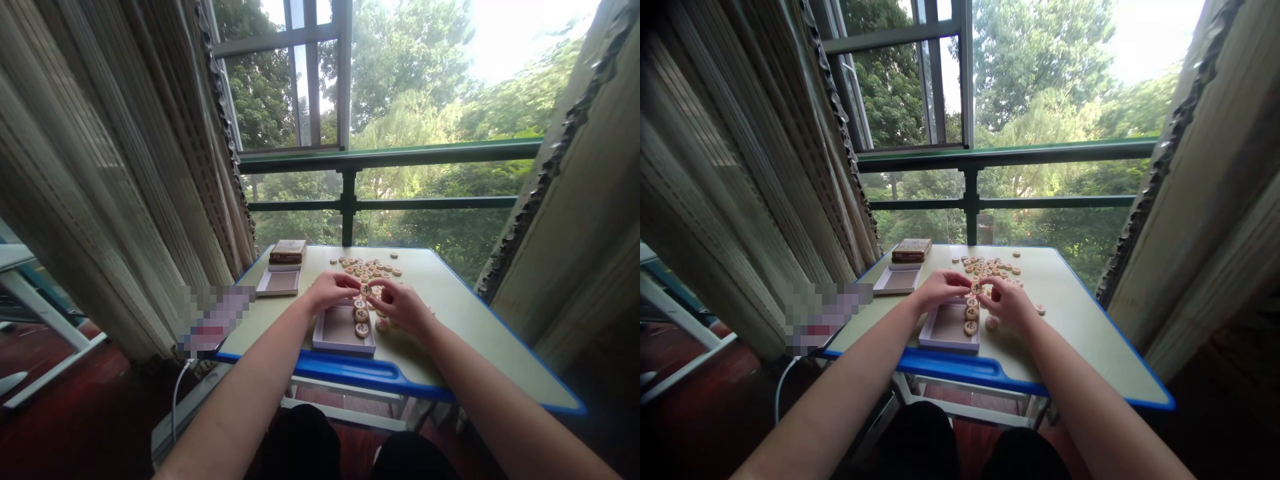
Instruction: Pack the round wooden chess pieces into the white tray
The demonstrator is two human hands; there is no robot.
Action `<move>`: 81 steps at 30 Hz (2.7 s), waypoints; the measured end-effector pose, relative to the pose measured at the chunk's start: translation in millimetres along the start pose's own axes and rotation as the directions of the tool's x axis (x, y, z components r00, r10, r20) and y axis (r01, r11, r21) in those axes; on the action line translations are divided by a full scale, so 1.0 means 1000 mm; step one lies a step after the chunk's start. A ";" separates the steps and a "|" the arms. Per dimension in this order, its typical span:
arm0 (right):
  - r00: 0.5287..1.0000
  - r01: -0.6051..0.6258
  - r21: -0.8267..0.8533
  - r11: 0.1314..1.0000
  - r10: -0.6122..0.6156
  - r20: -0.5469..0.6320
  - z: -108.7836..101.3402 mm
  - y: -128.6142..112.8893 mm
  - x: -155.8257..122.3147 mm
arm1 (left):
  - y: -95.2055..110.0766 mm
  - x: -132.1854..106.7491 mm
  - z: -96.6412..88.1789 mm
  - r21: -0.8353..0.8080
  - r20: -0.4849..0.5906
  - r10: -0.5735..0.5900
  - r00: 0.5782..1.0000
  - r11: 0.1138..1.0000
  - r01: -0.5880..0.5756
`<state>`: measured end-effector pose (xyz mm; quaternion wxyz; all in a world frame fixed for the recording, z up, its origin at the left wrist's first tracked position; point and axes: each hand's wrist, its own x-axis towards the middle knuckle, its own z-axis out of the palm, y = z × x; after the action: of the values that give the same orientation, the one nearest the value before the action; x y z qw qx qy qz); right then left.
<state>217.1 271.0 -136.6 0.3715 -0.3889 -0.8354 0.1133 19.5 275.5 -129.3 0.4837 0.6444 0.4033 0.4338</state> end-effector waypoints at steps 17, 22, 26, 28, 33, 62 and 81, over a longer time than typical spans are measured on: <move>0.999 0.002 -0.086 0.996 0.001 0.040 -0.004 0.002 0.000 | 0.001 0.001 -0.002 0.057 0.021 0.022 1.000 0.998 -0.023; 0.999 -0.015 -0.079 0.997 0.019 0.047 -0.006 0.000 0.000 | 0.003 -0.001 -0.001 0.107 -0.054 0.056 0.997 0.993 -0.050; 0.996 -0.023 -0.089 0.996 0.030 0.089 -0.009 -0.006 0.001 | 0.002 0.000 -0.004 0.239 -0.139 0.071 0.988 0.970 -0.036; 0.995 -0.026 -0.099 0.995 0.036 0.098 -0.009 -0.009 0.001 | 0.003 0.000 -0.004 0.256 -0.145 0.061 0.988 0.966 -0.022; 0.996 -0.042 -0.082 0.996 0.048 0.079 -0.010 -0.010 0.000 | 0.009 -0.005 -0.003 0.231 -0.081 0.038 0.996 0.973 -0.018; 0.998 -0.019 -0.039 0.999 0.021 0.057 -0.006 -0.004 0.000 | 0.004 -0.001 -0.008 0.244 0.086 0.040 0.996 0.968 -0.060; 0.992 -0.089 0.123 0.988 0.077 0.099 -0.007 -0.010 0.000 | 0.012 -0.005 -0.009 0.217 0.160 0.011 0.987 0.975 -0.046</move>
<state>216.3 263.4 -126.9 0.3508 -0.3934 -0.8260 0.1998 11.0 270.7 -117.3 0.4335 0.7320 0.4000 0.3410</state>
